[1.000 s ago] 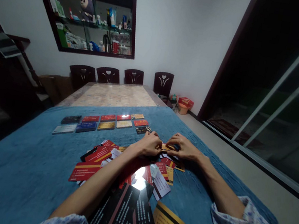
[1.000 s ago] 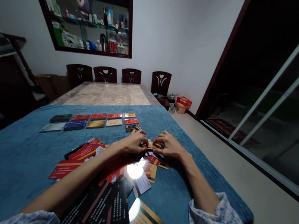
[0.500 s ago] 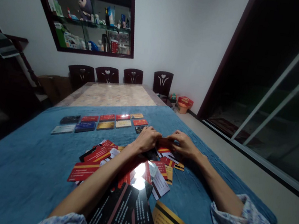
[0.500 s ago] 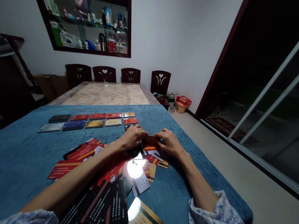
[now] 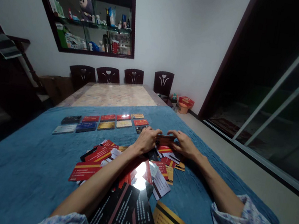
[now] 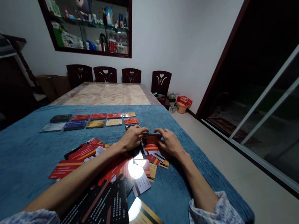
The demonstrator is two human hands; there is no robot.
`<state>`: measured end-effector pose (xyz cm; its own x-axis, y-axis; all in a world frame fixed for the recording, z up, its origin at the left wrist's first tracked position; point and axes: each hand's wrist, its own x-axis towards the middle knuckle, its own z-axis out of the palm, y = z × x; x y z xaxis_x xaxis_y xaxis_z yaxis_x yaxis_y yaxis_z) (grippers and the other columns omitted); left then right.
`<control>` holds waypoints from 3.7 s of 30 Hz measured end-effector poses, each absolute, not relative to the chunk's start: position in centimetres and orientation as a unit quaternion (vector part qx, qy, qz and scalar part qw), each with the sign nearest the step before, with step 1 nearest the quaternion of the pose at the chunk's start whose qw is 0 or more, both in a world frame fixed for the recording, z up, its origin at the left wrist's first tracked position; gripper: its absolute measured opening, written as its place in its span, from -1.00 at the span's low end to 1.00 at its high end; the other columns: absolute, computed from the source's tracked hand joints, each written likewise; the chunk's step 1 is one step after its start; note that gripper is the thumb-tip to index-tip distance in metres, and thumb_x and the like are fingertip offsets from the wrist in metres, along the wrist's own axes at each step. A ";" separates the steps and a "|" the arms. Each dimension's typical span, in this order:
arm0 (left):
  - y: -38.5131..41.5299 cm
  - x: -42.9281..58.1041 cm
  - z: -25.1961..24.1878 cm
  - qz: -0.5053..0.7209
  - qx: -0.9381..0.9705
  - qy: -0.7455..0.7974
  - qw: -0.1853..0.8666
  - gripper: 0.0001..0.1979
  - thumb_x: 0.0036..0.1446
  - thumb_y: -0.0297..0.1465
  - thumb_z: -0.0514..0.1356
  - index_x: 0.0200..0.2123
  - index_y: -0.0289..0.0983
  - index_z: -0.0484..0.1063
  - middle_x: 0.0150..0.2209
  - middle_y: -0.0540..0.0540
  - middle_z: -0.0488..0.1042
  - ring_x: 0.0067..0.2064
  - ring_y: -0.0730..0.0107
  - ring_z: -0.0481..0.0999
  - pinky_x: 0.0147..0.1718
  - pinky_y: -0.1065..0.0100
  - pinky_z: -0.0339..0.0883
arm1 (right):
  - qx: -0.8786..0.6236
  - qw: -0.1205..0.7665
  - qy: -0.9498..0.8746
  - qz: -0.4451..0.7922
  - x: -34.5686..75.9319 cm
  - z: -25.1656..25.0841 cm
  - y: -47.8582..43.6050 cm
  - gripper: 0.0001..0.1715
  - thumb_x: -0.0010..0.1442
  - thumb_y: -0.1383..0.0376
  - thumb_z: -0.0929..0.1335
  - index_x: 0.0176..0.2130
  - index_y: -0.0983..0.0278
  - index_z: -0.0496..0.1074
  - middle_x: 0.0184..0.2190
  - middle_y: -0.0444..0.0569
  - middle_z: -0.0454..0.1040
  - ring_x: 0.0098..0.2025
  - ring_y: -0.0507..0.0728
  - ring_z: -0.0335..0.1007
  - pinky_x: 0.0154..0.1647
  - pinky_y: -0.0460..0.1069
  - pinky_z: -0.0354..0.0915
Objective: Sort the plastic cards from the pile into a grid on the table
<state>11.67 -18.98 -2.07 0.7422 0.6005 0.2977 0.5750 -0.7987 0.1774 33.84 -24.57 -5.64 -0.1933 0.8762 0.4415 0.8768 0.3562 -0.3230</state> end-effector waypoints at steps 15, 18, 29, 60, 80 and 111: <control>-19.5 11.9 -2.5 0.154 0.930 0.334 0.014 -0.64 0.20 -0.55 0.03 0.06 -0.27 0.34 -0.18 -0.20 0.53 -0.07 0.13 0.49 -0.08 0.23 0.32 | -0.612 0.258 -0.746 -0.036 33.8 -6.2 -24.4 -0.48 0.19 0.31 0.33 0.15 0.19 0.35 -0.25 0.02 0.49 -0.26 0.17 0.43 -0.18 0.01 0.28; -19.5 12.0 -2.6 0.168 0.923 0.347 0.025 -0.67 0.22 -0.54 0.02 0.03 -0.25 0.35 -0.20 -0.16 0.53 -0.08 0.16 0.49 -0.08 0.24 0.32 | -0.599 0.267 -0.754 -0.039 33.6 -6.1 -24.5 -0.52 0.19 0.31 0.34 0.12 0.19 0.37 -0.24 0.03 0.51 -0.23 0.18 0.44 -0.17 0.02 0.29; -19.6 11.9 -2.3 0.200 0.901 0.382 0.047 -0.66 0.24 -0.57 -0.01 0.04 -0.23 0.35 -0.11 -0.17 0.55 -0.03 0.17 0.48 -0.04 0.21 0.29 | -0.532 0.310 -0.787 -0.028 33.5 -6.2 -24.2 -0.42 0.16 0.29 0.36 0.17 0.25 0.31 -0.06 0.12 0.50 -0.07 0.23 0.42 -0.03 0.11 0.30; -19.6 11.7 -2.3 0.143 0.902 0.405 0.033 -0.59 0.16 -0.44 0.14 0.08 -0.21 0.21 0.07 -0.21 0.42 0.12 0.07 0.32 0.02 0.10 0.20 | -0.531 0.256 -0.799 -0.118 33.8 -6.4 -23.8 -0.37 0.28 0.17 0.28 0.27 0.30 0.25 0.08 0.24 0.33 0.08 0.33 0.25 -0.03 0.18 0.32; -18.5 11.0 -0.8 0.050 0.929 0.366 -0.024 -0.69 0.19 -0.29 0.15 -0.02 -0.25 0.31 0.11 -0.28 0.33 0.19 -0.03 0.26 0.05 -0.08 0.25 | -0.543 0.171 -0.821 -0.050 32.9 -4.6 -23.3 -0.45 0.29 0.07 0.29 0.18 0.26 0.35 0.04 0.20 0.39 0.04 0.30 0.23 -0.03 0.16 0.24; -10.2 7.4 1.3 0.002 0.903 0.419 -0.095 -0.67 0.14 -0.41 0.16 0.00 -0.27 0.35 0.11 -0.30 0.36 0.17 -0.04 0.25 0.07 -0.07 0.19 | -0.538 0.017 -0.841 -0.048 27.9 1.5 -12.1 -0.75 0.21 0.31 0.35 -0.07 0.25 0.42 0.06 0.16 0.34 0.08 0.29 0.19 -0.18 0.02 0.23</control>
